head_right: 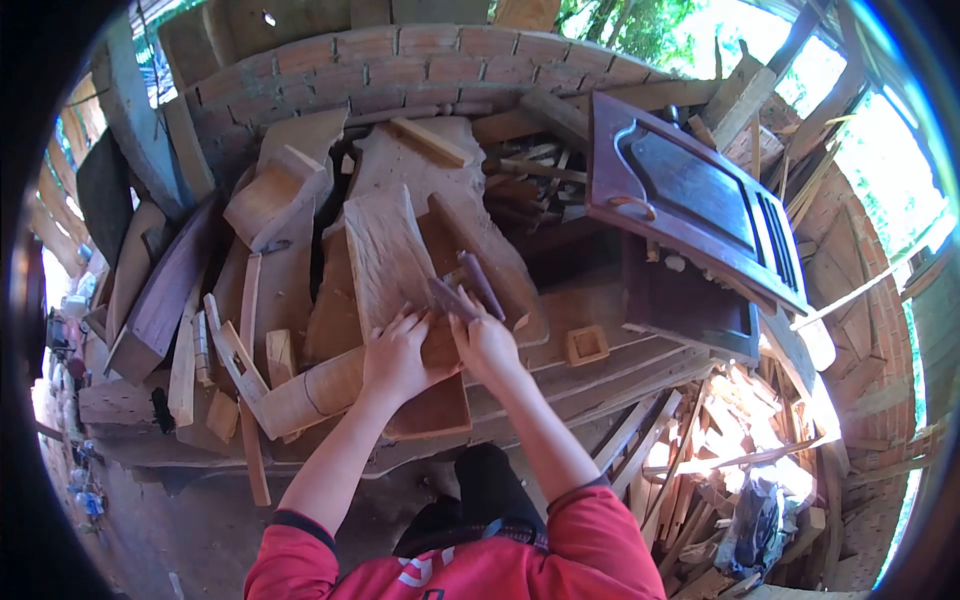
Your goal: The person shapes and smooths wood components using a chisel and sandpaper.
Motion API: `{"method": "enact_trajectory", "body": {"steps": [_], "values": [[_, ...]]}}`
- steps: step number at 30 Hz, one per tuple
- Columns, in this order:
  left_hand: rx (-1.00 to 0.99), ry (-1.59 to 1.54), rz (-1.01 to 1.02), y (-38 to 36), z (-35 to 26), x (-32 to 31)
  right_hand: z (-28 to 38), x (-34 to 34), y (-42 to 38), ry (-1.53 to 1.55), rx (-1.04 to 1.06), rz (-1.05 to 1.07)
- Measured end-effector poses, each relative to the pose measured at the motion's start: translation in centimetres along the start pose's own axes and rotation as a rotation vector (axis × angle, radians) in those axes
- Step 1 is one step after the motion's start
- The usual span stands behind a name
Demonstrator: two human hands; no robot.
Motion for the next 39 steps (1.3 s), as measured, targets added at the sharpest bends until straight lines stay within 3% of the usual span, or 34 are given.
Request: {"method": "enact_trajectory", "body": {"steps": [2,3,5,9,12,14,17,23,27,31,39], "values": [[0.015,0.003,0.005,0.0,-0.2,0.1,-1.5,-0.6,-0.9,0.005,0.230,-0.185],[0.021,0.000,0.012,0.0,-0.1,0.1,-1.6,-0.3,-1.8,-0.004,0.234,-0.191],[0.020,-0.002,0.012,0.0,-0.2,0.2,-2.1,0.3,-3.5,0.162,0.049,-0.044],[-0.001,-0.011,-0.034,0.0,0.0,-0.1,-1.5,0.8,-5.1,0.179,-0.058,0.012],[-0.019,-0.017,-0.033,0.0,0.1,-0.1,-0.6,0.5,-3.2,0.066,0.053,-0.089],[-0.022,-0.022,-0.024,0.2,0.1,-0.2,-0.4,-0.4,-1.4,-0.165,0.280,-0.250],[-0.015,-0.010,-0.035,0.0,0.1,-0.2,-0.7,-1.2,-0.8,-0.220,0.356,-0.284],[0.024,-0.036,0.019,0.2,0.3,-0.5,-0.8,-0.3,-5.3,-0.038,0.292,-0.275],[0.008,-0.041,0.012,0.3,0.5,-0.7,0.1,-0.4,-4.1,-0.192,0.289,-0.268],[0.002,-0.032,0.017,0.1,0.3,-0.4,0.1,-1.1,-1.0,-0.155,0.211,-0.224],[0.015,-0.027,0.024,0.3,0.2,-0.4,-0.4,-0.5,-6.4,-0.210,0.236,-0.274]]}}
Point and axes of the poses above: each hand's wrist, its own y-axis towards the middle knuckle, its own x-axis out of the back of the hand, z = x × y, the point moved 3 cm from there along y, towards the middle knuckle, and after that the axes turned 2 degrees about x, right-handed, at the moved point
